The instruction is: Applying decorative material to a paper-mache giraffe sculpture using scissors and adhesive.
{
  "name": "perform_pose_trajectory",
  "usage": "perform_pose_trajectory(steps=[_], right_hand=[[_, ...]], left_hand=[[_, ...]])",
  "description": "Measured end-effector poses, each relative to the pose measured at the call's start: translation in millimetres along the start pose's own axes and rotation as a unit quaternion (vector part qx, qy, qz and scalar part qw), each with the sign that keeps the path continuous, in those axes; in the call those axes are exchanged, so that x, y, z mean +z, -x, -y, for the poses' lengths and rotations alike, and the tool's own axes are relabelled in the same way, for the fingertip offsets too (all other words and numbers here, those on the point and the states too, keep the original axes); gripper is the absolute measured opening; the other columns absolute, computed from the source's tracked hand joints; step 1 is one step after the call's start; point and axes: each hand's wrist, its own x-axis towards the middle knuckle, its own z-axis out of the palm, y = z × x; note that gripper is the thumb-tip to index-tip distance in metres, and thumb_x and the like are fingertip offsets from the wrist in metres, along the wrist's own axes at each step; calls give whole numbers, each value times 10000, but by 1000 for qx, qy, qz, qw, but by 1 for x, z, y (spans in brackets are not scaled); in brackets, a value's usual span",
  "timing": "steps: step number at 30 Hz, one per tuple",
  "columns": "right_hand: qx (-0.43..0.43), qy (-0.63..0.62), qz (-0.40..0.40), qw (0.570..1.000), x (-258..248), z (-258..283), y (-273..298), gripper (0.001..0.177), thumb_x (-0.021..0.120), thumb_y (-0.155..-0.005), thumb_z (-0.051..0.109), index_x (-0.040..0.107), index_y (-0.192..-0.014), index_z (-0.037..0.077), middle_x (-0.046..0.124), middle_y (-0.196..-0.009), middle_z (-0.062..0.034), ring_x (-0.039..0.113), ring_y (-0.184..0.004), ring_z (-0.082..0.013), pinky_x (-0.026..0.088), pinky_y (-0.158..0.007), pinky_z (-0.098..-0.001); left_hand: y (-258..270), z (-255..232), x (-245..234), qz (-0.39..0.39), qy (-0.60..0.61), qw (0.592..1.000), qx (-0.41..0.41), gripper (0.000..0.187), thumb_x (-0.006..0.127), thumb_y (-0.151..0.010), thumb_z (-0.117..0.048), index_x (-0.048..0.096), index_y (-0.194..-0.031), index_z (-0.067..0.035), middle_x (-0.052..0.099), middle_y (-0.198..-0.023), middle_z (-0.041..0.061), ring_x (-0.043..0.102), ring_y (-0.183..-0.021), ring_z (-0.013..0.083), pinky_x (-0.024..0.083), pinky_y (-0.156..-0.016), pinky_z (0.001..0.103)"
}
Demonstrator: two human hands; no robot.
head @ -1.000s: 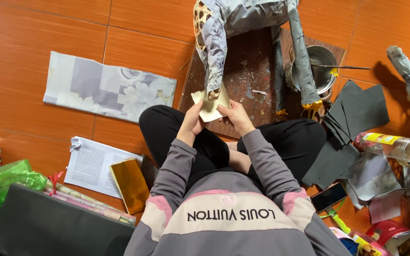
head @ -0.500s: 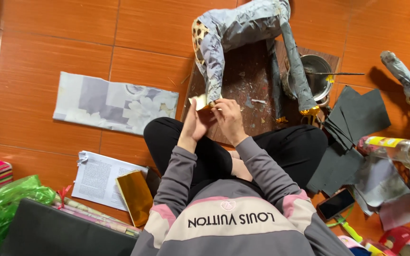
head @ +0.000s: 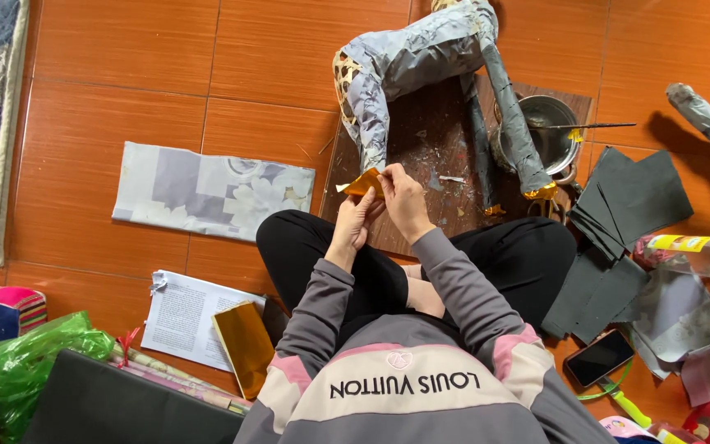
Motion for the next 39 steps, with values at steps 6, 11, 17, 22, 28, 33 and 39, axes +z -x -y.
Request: perform_pose_trajectory(steps=[6, 11, 17, 22, 28, 33, 39], right_hand=[[166, -138, 51, 975, -25, 25, -2, 142, 665, -905, 108, 571, -1011, 122, 724, -852, -145, 712, -883, -315, 553, -736, -404], [209, -147, 76, 964, -25, 25, -4, 209, 665, -867, 87, 575, -1049, 139, 727, -932, -140, 701, -951, -304, 559, -800, -424], [208, -131, 89, 965, -17, 4, -7, 244, 646, -841, 82, 601, -1077, 122, 711, -1007, -178, 671, -998, -377, 542, -843, -486], [224, -107, 118, 961, -17, -7, -11, 251, 617, -843, 67, 608, -1083, 143, 718, -1021, -162, 669, -1018, -363, 546, -876, -486], [257, -187, 82, 945, -36, -25, 4, 177, 636, -884, 103, 685, -1051, 133, 734, -980, -132, 721, -907, -275, 560, -836, -415], [303, -318, 87, 894, -40, -71, 55, 298, 507, -917, -8, 695, -1138, 59, 685, -810, -98, 633, -674, -174, 548, -668, -315], [415, -326, 86, 845, -21, -38, 74, 390, 785, -820, 127, 566, -1127, 26, 575, -641, -154, 521, -384, -197, 432, -256, -306]], left_hand=[[35, -20, 29, -6, -33, 999, 3, 620, 747, -892, -258, 461, -1349, 49, 534, -1135, 174, 607, -927, 237, 579, -818, 391], [-30, 19, -11, 22, -51, 998, -9, 565, 781, -882, -349, 519, -1313, -96, 578, -1115, 125, 614, -973, 259, 581, -800, 470], [-39, -4, 8, 87, -153, 984, 1, 705, 761, -889, -421, 409, -1402, -90, 519, -1234, 205, 533, -1095, 313, 506, -853, 514], [-30, -19, 31, 151, -188, 971, 6, 862, 876, -777, -385, 379, -1407, -72, 519, -1242, 241, 539, -1089, 328, 484, -848, 578], [-14, -34, 34, 111, -103, 987, -62, 666, 921, -711, -130, 458, -1189, -116, 564, -895, 63, 626, -724, 182, 587, -635, 326], [17, -41, 42, 78, -65, 992, -79, 563, 898, -705, -46, 482, -1077, -117, 528, -769, 42, 597, -543, 156, 551, -485, 349], [-15, 0, 21, 69, -144, 986, -49, 626, 899, -725, -195, 452, -1153, -99, 492, -857, 61, 552, -693, 190, 493, -512, 308]])
